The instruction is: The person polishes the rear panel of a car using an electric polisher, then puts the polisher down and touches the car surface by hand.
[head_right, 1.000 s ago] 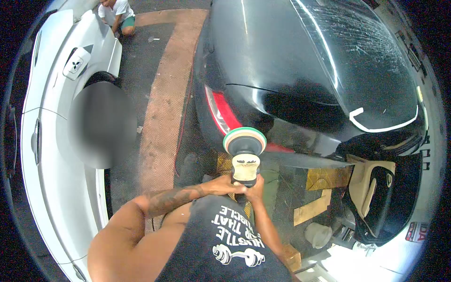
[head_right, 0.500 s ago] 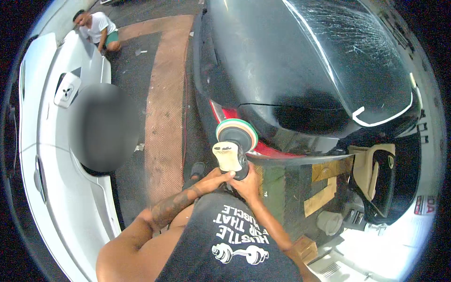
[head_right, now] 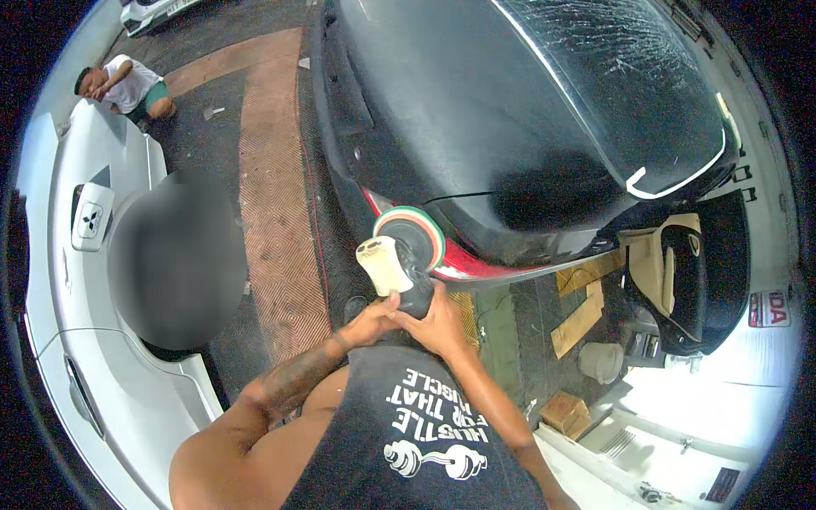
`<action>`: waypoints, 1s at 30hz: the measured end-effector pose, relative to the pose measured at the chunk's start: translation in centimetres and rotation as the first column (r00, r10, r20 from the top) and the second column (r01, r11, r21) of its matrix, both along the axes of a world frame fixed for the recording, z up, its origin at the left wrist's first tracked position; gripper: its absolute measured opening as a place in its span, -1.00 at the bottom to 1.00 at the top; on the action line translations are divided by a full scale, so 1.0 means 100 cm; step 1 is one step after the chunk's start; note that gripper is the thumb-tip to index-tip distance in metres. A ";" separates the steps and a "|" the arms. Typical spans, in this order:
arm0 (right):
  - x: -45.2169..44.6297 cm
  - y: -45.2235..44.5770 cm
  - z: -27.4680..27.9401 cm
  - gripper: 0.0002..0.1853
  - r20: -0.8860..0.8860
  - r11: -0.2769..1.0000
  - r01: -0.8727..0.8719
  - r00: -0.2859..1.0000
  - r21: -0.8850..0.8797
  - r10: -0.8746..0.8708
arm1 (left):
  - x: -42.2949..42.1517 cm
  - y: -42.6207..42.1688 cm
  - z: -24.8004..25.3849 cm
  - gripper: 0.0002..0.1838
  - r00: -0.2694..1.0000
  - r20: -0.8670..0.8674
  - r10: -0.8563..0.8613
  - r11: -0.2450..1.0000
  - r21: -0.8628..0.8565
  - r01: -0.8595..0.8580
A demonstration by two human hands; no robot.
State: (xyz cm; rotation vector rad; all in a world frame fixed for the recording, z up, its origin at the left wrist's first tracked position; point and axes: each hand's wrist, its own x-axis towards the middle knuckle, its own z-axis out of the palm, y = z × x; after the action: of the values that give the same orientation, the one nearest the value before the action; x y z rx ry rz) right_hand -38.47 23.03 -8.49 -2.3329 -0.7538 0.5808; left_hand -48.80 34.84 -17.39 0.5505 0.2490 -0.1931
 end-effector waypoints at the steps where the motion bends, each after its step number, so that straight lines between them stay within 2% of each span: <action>1: 0.001 0.003 0.000 -0.09 0.021 0.999 -0.033 0.999 -0.039 0.033 | 0.000 0.002 0.002 -0.17 1.000 0.002 -0.006 1.000 0.000 0.006; 2: 0.003 0.004 -0.002 0.07 -0.010 0.998 -0.032 0.999 -0.062 0.032 | -0.001 0.005 0.005 -0.16 1.000 -0.017 -0.007 0.999 0.040 0.007; 4: 0.001 0.011 0.013 0.06 -0.023 0.999 -0.003 1.000 -0.046 0.002 | 0.000 0.012 0.007 -0.15 0.999 -0.033 -0.006 0.997 0.079 0.009; 6: -0.001 0.013 0.019 0.05 -0.043 0.999 0.025 0.999 -0.038 -0.027 | 0.001 0.015 0.008 -0.13 0.999 0.034 -0.022 0.987 0.158 0.017; 12: 0.004 0.013 0.012 0.03 0.004 0.997 -0.012 1.000 -0.071 0.012 | 0.005 0.010 0.006 -0.11 0.999 -0.041 0.016 0.997 0.073 -0.013; 16: 0.005 0.014 0.021 0.04 -0.002 0.998 0.011 1.000 -0.066 -0.011 | 0.005 0.010 0.007 -0.12 1.000 0.002 -0.007 0.993 0.116 0.007; 18: 0.008 0.013 0.020 0.05 0.021 0.996 -0.004 1.000 -0.089 0.005 | 0.007 0.010 0.009 -0.16 1.000 -0.015 0.014 1.000 0.013 -0.014; 19: 0.011 0.015 0.019 0.05 0.013 0.997 -0.022 1.000 -0.075 0.023 | 0.010 0.011 0.013 -0.16 1.000 -0.011 0.011 1.000 0.017 -0.011; 22: 0.010 0.019 0.020 0.04 0.019 0.998 -0.035 0.999 -0.057 0.036 | 0.007 0.010 0.016 -0.21 0.993 -0.045 0.113 0.992 0.065 -0.110; 25: 0.015 0.017 0.021 0.02 0.027 0.997 -0.043 0.999 -0.060 0.044 | 0.010 0.008 0.003 -0.15 0.996 0.026 0.080 0.996 0.035 -0.081; 27: 0.017 0.014 0.020 0.01 0.029 0.996 -0.054 0.998 -0.067 0.056 | 0.010 0.008 0.000 -0.22 0.999 0.012 0.049 0.999 -0.013 -0.048; 30: 0.018 0.003 0.017 0.00 0.055 0.996 -0.080 0.995 -0.025 0.081 | 0.011 -0.002 -0.004 -0.21 0.996 0.068 0.063 0.997 0.044 -0.066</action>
State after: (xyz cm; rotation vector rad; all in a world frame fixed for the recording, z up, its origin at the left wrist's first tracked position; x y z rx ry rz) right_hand -36.62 23.36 -6.80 -2.3566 -0.8751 0.5633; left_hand -47.71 34.66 -17.81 0.5926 0.2068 -0.1062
